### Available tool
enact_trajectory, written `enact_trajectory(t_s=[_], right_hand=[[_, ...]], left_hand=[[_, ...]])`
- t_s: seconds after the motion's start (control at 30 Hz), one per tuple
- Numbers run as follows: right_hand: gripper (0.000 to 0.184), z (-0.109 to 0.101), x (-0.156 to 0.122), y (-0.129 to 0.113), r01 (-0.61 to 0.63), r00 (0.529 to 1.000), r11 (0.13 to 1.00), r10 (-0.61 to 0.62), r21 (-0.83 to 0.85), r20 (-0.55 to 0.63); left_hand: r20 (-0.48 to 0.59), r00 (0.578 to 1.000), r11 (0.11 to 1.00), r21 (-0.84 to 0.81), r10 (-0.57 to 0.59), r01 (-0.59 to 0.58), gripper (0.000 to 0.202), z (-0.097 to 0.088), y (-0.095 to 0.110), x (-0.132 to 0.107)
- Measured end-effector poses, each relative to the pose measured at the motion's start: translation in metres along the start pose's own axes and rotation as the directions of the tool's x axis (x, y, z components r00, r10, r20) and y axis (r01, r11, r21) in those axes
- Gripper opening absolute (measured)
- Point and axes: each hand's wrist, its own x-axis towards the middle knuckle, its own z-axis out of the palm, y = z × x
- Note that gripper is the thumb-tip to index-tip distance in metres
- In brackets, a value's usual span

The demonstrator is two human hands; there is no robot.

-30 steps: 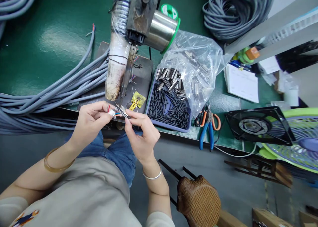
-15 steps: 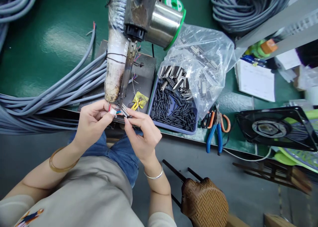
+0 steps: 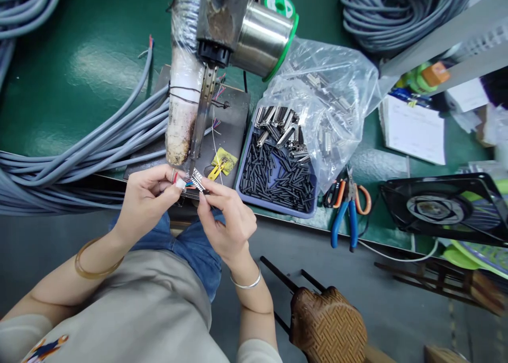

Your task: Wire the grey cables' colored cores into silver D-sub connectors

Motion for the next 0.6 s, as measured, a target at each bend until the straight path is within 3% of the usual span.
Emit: enact_trajectory(t_s=[0.17, 0.3, 0.37, 0.6], right_hand=[[0.02, -0.0019, -0.0013, -0.0015, -0.014, 1.0, 1.0, 0.015, 0.016, -0.016], [0.016, -0.0044, -0.0001, -0.0025, -0.254, 0.967, 0.942, 0.246, 0.218, 0.065], [0.017, -0.0047, 0.0001, -0.0031, -0.308, 0.951, 0.913, 0.292, 0.269, 0.098], [0.023, -0.0021, 0.0001, -0.0046, -0.098, 0.995, 0.984, 0.093, 0.15, 0.035]], left_hand=[[0.041, 0.999, 1.0, -0.018, -0.013, 0.013, 0.018, -0.0025, -0.0002, -0.0029], [0.1, 0.994, 0.994, -0.097, -0.04, 0.05, 0.014, -0.0068, -0.0001, -0.0048], [0.092, 0.995, 0.991, -0.117, -0.048, 0.058, 0.014, -0.0076, -0.0005, -0.0053], [0.013, 1.0, 0.997, -0.077, 0.007, -0.006, 0.01, -0.0049, -0.0025, -0.0052]])
